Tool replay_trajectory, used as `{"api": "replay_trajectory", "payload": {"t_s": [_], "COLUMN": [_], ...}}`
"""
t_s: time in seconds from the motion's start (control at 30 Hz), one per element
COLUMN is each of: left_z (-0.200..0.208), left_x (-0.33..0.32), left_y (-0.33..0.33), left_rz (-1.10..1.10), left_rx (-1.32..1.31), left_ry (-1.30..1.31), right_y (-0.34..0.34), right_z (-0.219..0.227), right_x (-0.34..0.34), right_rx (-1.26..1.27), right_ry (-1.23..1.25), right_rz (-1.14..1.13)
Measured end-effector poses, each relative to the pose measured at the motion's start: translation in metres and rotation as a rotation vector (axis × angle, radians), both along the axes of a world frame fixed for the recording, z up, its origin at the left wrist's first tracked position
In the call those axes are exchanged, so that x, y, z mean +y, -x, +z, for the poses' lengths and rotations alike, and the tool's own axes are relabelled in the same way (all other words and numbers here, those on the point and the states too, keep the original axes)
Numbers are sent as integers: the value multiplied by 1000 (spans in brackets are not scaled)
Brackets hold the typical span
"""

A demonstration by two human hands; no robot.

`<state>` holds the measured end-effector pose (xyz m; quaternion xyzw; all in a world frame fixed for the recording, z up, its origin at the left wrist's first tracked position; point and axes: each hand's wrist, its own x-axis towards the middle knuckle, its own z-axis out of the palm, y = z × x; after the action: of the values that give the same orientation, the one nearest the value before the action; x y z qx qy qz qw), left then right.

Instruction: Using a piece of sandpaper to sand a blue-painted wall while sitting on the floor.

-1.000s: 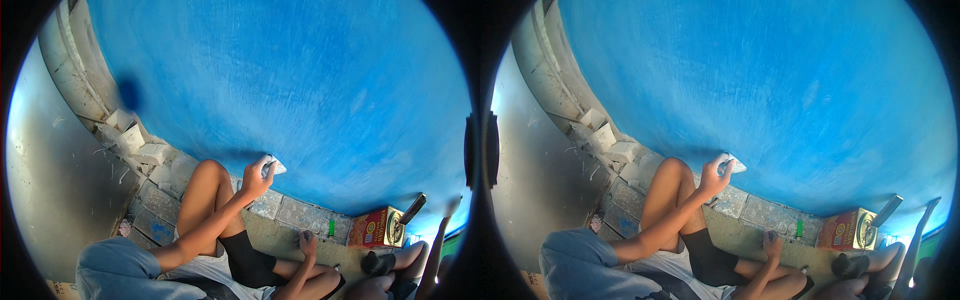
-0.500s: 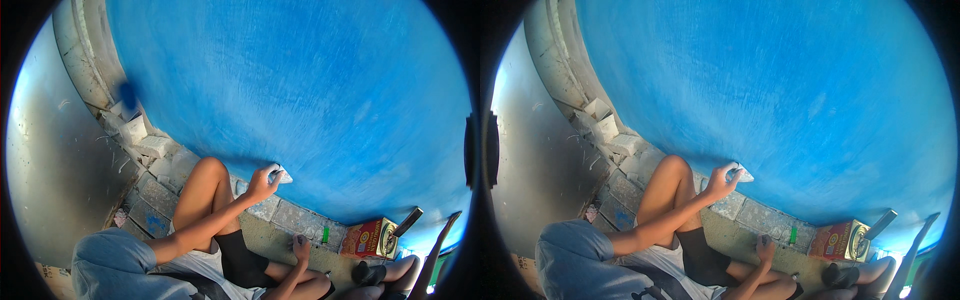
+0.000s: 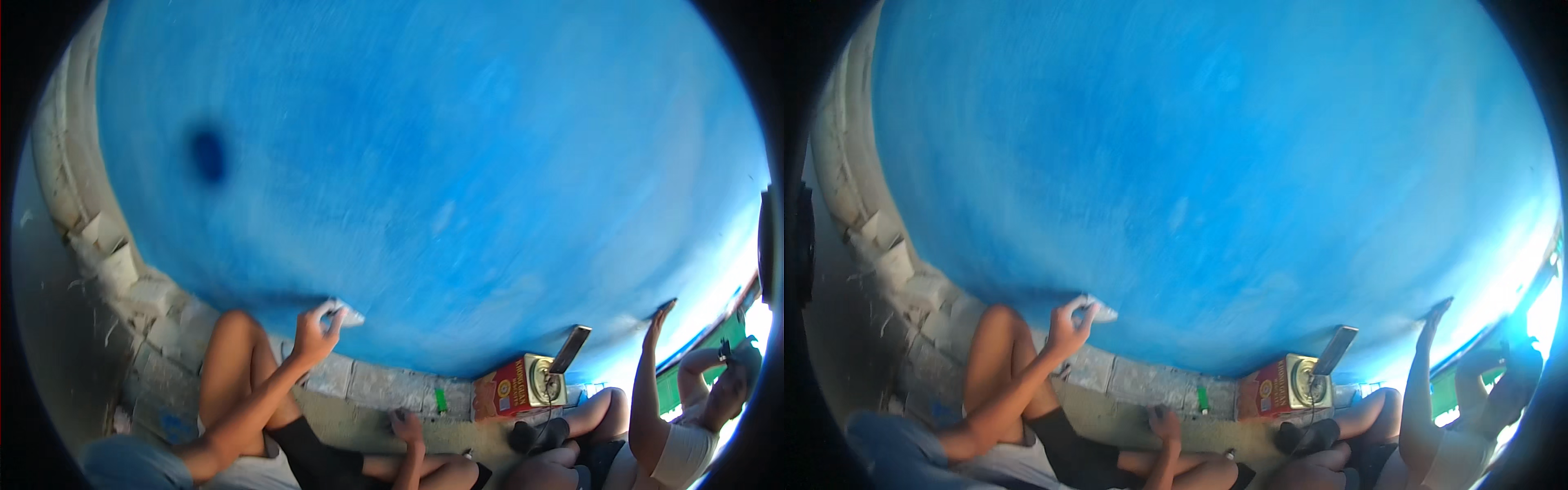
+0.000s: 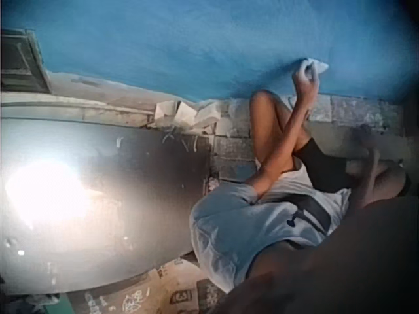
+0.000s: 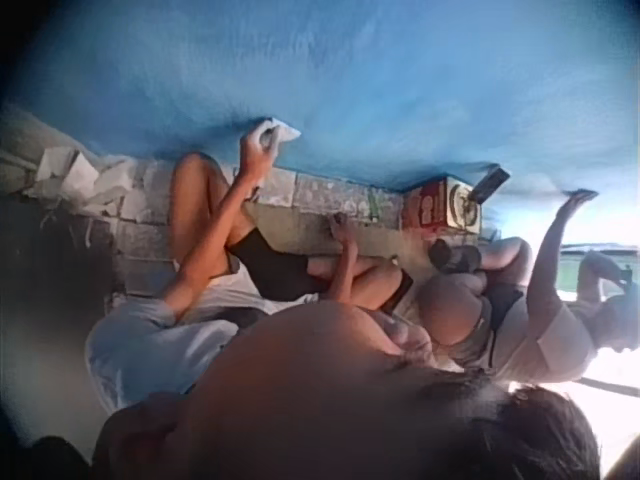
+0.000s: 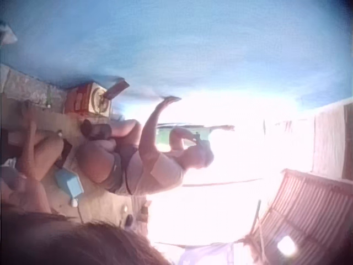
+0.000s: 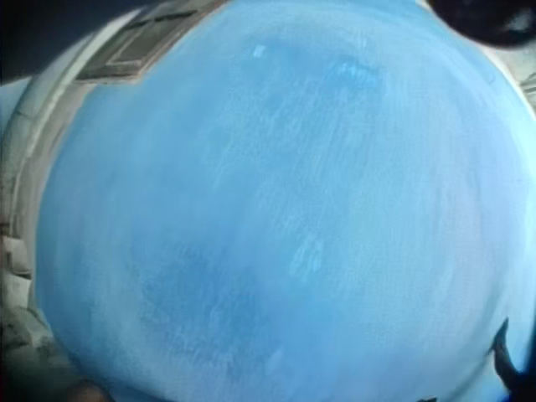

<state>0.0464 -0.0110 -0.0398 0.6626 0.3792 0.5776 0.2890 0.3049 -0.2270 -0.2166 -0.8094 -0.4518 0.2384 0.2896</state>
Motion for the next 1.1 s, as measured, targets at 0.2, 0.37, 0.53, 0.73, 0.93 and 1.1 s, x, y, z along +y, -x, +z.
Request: {"api": "replay_trajectory", "payload": {"t_s": [0.2,0.37,0.53,0.73,0.93,1.1], "left_z": [-6,44,8,-36,-1,-35], "left_x": [-3,13,7,-8,12,-4], "left_y": [-4,-9,-24,-24,-8,-9], "left_rz": [-71,-73,-20,-58,-23,36], "left_rx": [103,-30,-107,18,18,-65], "left_ry": [-61,-131,-159,5,31,-94], "right_y": [-6,-12,-8,-10,-9,-8], "right_z": [-21,-41,-30,-31,-30,-6], "right_x": [0,1,-1,-4,-3,-6], "right_rx": [-8,67,28,40,92,188], "right_ry": [53,76,49,-10,36,106], "right_rz": [3,13,30,65,52,57]}}
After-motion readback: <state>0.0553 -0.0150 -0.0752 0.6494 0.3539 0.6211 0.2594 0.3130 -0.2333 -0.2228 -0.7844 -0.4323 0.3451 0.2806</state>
